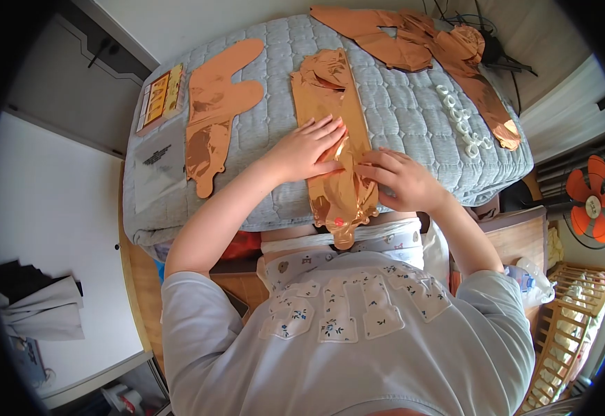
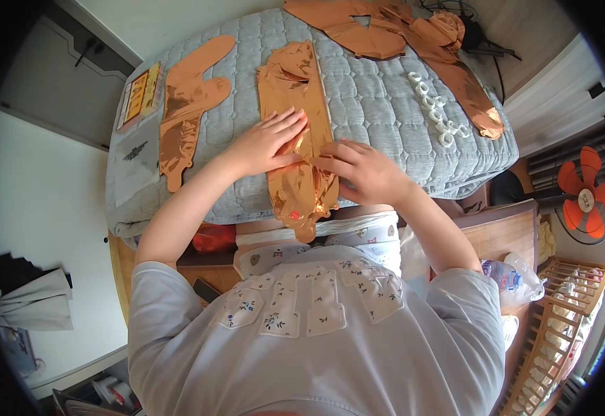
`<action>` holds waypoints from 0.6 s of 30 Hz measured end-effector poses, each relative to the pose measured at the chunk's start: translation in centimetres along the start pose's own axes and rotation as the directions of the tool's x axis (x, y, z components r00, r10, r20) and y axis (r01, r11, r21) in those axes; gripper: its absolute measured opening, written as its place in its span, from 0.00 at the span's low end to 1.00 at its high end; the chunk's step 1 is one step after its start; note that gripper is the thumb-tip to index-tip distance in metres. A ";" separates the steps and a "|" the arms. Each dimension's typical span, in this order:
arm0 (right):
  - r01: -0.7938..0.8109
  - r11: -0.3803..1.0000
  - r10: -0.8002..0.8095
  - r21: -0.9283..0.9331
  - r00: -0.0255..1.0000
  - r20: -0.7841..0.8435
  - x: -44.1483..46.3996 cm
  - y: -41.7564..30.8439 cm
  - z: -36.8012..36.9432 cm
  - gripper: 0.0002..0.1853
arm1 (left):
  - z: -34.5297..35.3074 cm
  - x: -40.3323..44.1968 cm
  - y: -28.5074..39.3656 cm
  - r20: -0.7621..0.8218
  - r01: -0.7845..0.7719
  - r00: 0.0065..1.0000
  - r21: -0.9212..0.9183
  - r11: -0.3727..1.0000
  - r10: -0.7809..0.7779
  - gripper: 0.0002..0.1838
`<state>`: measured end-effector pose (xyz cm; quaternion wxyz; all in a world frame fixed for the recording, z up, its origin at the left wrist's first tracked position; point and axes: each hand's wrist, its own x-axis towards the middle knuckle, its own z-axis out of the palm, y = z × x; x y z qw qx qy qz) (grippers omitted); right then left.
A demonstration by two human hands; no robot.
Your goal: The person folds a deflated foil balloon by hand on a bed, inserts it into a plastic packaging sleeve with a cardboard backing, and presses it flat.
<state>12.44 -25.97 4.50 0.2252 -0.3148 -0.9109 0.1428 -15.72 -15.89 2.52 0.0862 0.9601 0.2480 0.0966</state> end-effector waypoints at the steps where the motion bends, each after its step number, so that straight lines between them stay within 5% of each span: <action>1: 0.023 0.997 -0.025 -0.076 0.999 -0.031 -0.1 0.1 0.8 0.34 | 0.1 -0.1 0.2 0.004 0.004 1.000 0.000 1.000 -0.004 0.46; 7: 0.096 0.920 -0.130 -0.381 0.989 -0.064 0.1 -0.2 2.0 0.32 | 0.5 -0.1 -0.2 -0.017 0.032 0.999 -0.007 0.999 -0.032 0.47; 9: 0.097 0.902 -0.136 -0.420 0.989 -0.063 0.2 -0.1 2.1 0.31 | 0.1 0.1 -0.6 -0.043 0.129 0.978 -0.643 0.755 -0.204 0.49; 10: 0.101 0.899 -0.149 -0.425 0.985 -0.082 0.3 -0.2 2.1 0.29 | 0.0 0.0 -0.6 -0.044 0.130 0.978 -0.642 0.756 -0.205 0.49; 12: 0.109 0.897 -0.167 -0.428 0.981 -0.101 0.3 -0.3 2.1 0.28 | -0.3 -0.5 -0.2 -0.314 -0.092 0.874 -0.857 0.507 -0.372 0.53; 13: 0.105 0.906 -0.158 -0.410 0.983 -0.097 0.3 -0.4 2.1 0.27 | -0.3 -1.4 -0.4 -0.315 -0.091 0.872 -0.855 0.510 -0.373 0.53; 15: 0.100 0.914 -0.149 -0.393 0.984 -0.096 0.2 -0.6 2.0 0.27 | -0.4 -4.1 -0.3 -0.255 -0.106 0.965 -0.571 0.814 -0.053 0.57; 16: 0.083 0.924 -0.130 -0.372 0.986 -0.101 0.2 -0.7 2.0 0.26 | -0.9 -4.7 1.0 -0.255 -0.107 0.966 -0.569 0.815 -0.051 0.57; 18: 0.065 0.935 -0.108 -0.349 0.989 -0.104 0.1 -1.0 1.9 0.26 | -1.9 -6.2 3.9 -0.003 -0.114 0.993 -0.152 0.982 0.115 0.58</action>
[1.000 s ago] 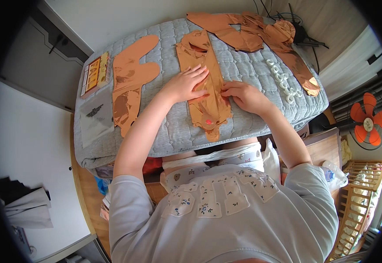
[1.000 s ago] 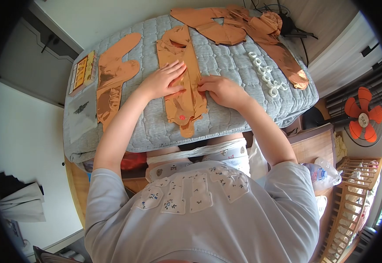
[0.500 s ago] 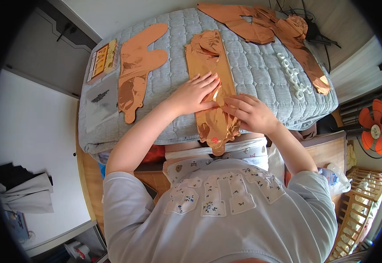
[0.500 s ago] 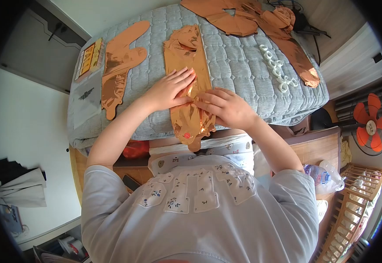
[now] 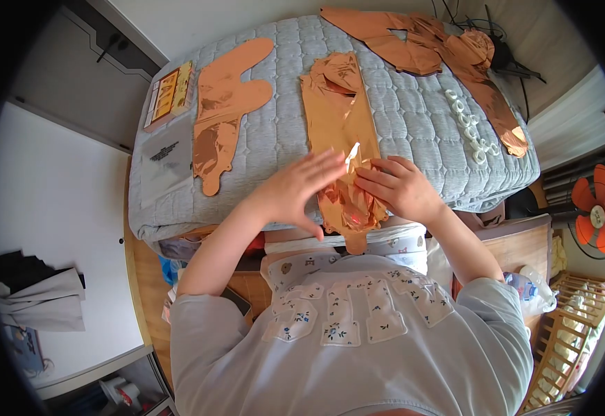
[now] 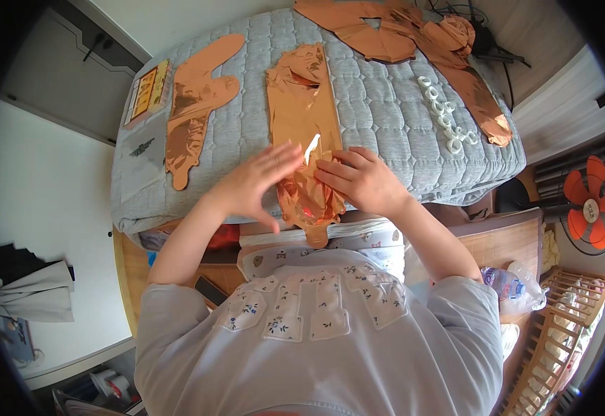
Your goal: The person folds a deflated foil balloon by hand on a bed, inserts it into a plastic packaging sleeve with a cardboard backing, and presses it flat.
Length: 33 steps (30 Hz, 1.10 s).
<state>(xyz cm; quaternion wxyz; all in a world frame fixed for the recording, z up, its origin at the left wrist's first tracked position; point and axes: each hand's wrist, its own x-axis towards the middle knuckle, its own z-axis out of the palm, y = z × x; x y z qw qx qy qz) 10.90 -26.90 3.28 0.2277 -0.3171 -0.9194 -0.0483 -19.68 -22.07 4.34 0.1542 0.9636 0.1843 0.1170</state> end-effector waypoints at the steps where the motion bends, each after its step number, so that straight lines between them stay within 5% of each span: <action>1: 0.003 1.000 -0.003 -0.003 1.000 0.007 0.0 -0.1 -0.1 0.25 | 0.1 -0.2 1.0 -0.002 0.003 1.000 -0.003 1.000 -0.003 0.58; 4: 0.020 1.000 -0.020 0.006 1.000 0.020 0.2 -0.3 -0.4 0.24 | 1.3 -0.1 2.4 0.113 0.083 0.989 0.147 0.986 -0.100 0.49; 6: 0.031 0.999 -0.031 0.018 0.999 0.023 0.3 -0.4 -0.3 0.24 | 2.5 -0.2 2.2 -0.072 0.070 0.996 0.127 0.989 -0.061 0.40; 9: 0.030 0.999 -0.031 0.039 0.999 0.022 0.2 -0.4 -0.1 0.25 | 2.7 -0.3 2.5 -0.085 0.103 0.992 0.202 0.974 -0.088 0.31; 14: -0.090 0.975 0.095 0.202 0.995 -0.015 0.0 0.1 0.1 0.26 | 3.1 -0.3 2.3 -0.124 0.114 0.988 0.172 0.979 -0.093 0.28; 24: -0.066 0.974 0.073 0.214 0.997 -0.023 0.0 0.5 -0.2 0.26 | 3.0 -0.2 2.0 -0.116 0.108 0.989 0.139 0.984 -0.092 0.22; 33: 0.014 0.958 0.011 0.286 0.996 -0.085 0.6 0.6 1.0 0.23 | 2.6 0.0 2.2 -0.104 0.122 0.988 0.083 0.989 -0.113 0.30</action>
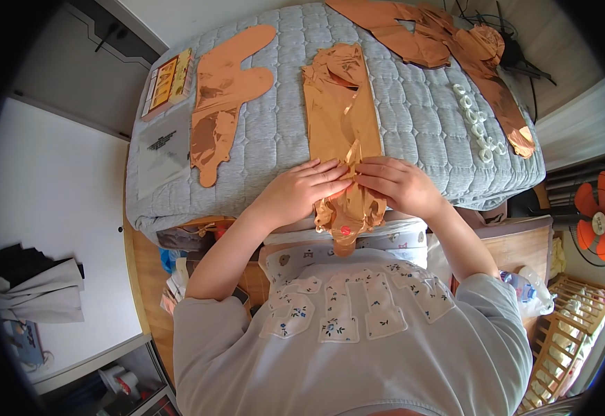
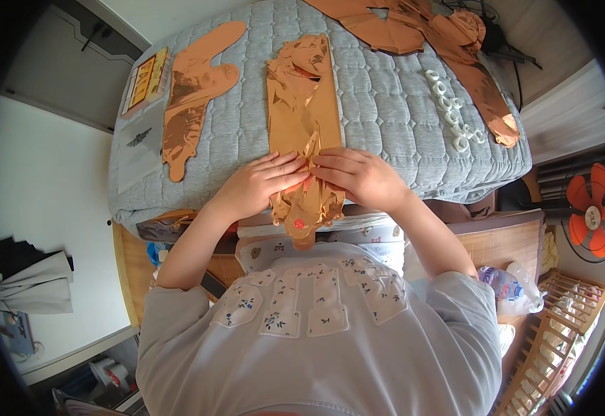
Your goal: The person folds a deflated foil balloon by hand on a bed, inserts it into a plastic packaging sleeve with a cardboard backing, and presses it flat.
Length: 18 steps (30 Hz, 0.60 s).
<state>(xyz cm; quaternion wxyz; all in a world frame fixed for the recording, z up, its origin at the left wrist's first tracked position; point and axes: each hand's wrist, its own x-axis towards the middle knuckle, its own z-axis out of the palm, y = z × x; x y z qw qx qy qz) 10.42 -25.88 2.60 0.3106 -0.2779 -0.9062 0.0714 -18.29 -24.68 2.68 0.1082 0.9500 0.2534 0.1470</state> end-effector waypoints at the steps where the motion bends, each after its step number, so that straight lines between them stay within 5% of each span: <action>1: 0.023 1.000 -0.023 -0.011 0.999 0.025 0.1 0.0 -0.1 0.22 | -0.1 0.0 -0.1 0.001 -0.002 1.000 -0.001 1.000 0.002 0.30; 4: 0.019 1.000 -0.019 0.003 0.999 0.045 -0.1 0.2 0.1 0.22 | -0.4 0.1 0.0 0.012 0.004 1.000 -0.050 0.999 -0.003 0.31; 6: -0.002 1.000 0.001 0.027 0.999 0.040 0.0 0.3 0.2 0.23 | -0.8 0.2 0.1 0.014 0.065 0.998 -0.249 0.966 -0.064 0.31; 10: -0.253 0.939 0.251 0.231 0.967 0.039 0.7 0.3 -0.2 0.18 | -0.5 0.6 -1.1 -0.049 0.031 0.997 -0.469 0.883 -0.061 0.27; 12: -0.424 0.882 0.416 0.207 0.906 0.082 1.4 0.6 0.2 0.11 | -0.4 1.0 -0.7 0.218 0.432 0.831 -0.832 0.347 -0.511 0.15; 13: -0.424 0.881 0.417 0.207 0.905 0.083 1.7 0.6 0.2 0.11 | -0.5 1.4 -0.7 0.219 0.433 0.831 -0.833 0.346 -0.512 0.15; 15: -0.693 0.593 0.687 0.409 0.701 0.191 3.0 0.1 -0.5 0.11 | -1.2 2.7 -1.4 0.176 0.485 0.738 -0.809 0.331 -0.651 0.17; 16: -0.764 0.550 0.735 0.337 0.634 0.239 3.6 0.4 -0.7 0.12 | -1.7 3.2 -1.9 0.246 0.558 0.695 -0.778 0.290 -0.676 0.21; 18: -0.753 0.501 0.747 0.426 0.625 0.226 3.9 1.1 0.0 0.12 | -1.1 3.7 -2.1 0.191 0.513 0.672 -0.817 0.264 -0.715 0.21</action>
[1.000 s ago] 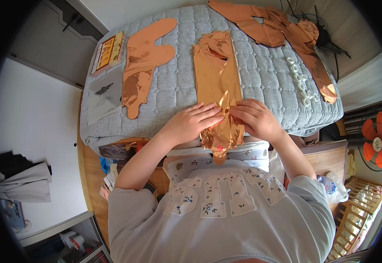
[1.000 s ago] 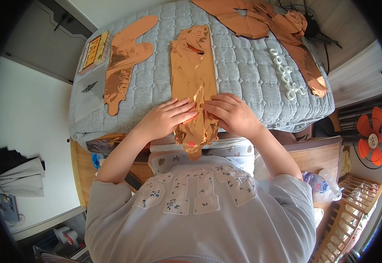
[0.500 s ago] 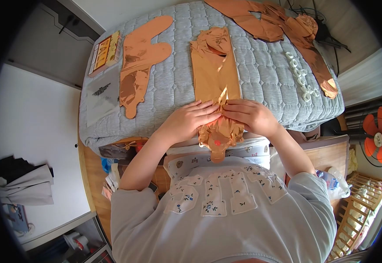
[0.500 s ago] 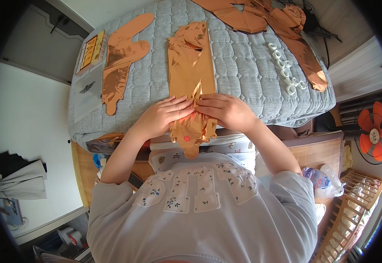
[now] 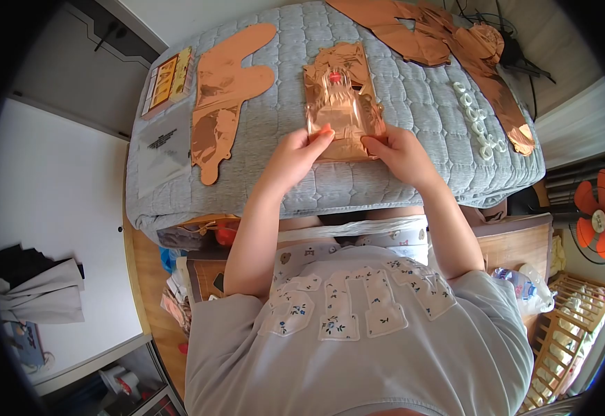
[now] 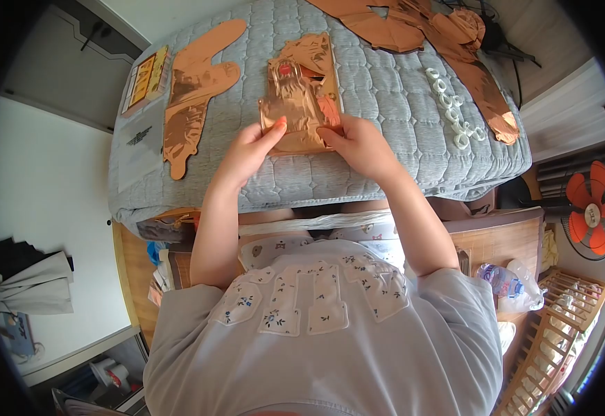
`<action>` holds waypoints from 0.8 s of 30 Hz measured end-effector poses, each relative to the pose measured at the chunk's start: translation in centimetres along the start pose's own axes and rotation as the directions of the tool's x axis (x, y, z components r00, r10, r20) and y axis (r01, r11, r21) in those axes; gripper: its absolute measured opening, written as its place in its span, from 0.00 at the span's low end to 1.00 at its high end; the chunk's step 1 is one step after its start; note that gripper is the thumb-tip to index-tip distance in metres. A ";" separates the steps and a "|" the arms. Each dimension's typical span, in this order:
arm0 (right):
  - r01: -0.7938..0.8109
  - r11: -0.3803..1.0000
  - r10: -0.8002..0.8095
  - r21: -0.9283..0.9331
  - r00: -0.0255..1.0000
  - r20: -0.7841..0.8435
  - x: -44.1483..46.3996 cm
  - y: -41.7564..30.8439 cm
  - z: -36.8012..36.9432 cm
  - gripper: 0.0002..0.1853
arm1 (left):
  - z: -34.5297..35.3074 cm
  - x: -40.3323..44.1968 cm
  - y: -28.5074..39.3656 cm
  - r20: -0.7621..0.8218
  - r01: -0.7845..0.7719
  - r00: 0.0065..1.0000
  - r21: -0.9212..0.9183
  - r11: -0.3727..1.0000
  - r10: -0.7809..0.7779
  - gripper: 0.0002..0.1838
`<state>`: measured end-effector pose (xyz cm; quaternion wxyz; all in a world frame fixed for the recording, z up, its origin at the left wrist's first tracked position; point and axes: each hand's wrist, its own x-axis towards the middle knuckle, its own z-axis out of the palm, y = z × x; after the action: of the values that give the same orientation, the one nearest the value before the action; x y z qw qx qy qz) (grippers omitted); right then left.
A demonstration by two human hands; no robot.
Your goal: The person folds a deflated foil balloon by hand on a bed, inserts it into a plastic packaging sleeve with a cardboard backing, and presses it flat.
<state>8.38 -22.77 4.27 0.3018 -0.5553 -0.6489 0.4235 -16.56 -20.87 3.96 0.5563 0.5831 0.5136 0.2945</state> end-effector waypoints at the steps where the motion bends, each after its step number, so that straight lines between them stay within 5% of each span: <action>1: -0.008 0.995 0.010 0.103 1.000 -0.019 0.5 0.3 0.2 0.13 | 0.2 0.2 -0.1 -0.067 -0.023 0.998 -0.059 0.998 0.019 0.21; 5: -0.047 0.990 0.045 0.136 0.999 0.014 1.8 1.2 -0.1 0.14 | 0.4 -0.2 0.0 -0.042 -0.195 0.981 -0.199 0.960 0.191 0.23; 14: 0.006 1.000 -0.006 0.011 1.000 -0.007 -0.6 0.6 -0.2 0.17 | 0.4 -2.0 -0.3 -0.032 -0.186 0.982 0.033 0.982 0.187 0.27; 16: 0.146 0.989 -0.143 -0.040 0.987 0.073 -2.3 0.4 -0.3 0.11 | 0.1 -2.9 0.6 0.094 -0.325 0.945 0.395 0.860 0.314 0.25; 17: 0.148 0.988 -0.145 -0.040 0.987 0.072 -2.8 0.4 -0.3 0.11 | 0.0 -3.1 0.1 0.094 -0.326 0.944 0.396 0.858 0.315 0.25; 19: 0.447 0.893 -0.442 -0.048 0.892 0.093 -3.5 0.7 -0.3 0.12 | 0.0 -3.1 -0.8 0.179 -0.547 0.834 0.393 0.739 0.523 0.25; 20: 0.491 0.865 -0.473 -0.102 0.866 0.161 -3.7 1.0 -0.7 0.17 | -0.1 -3.0 -1.1 0.232 -0.602 0.786 0.499 0.624 0.573 0.28; 24: 0.582 0.802 -0.572 -0.135 0.813 0.106 -4.1 1.2 -0.1 0.19 | -0.1 -3.0 -1.9 0.320 -0.658 0.746 0.492 0.570 0.584 0.36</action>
<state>9.87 -26.69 3.61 0.3506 -0.3413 -0.8278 0.2745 -18.06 -23.91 2.90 0.2433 0.8821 0.3045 0.2646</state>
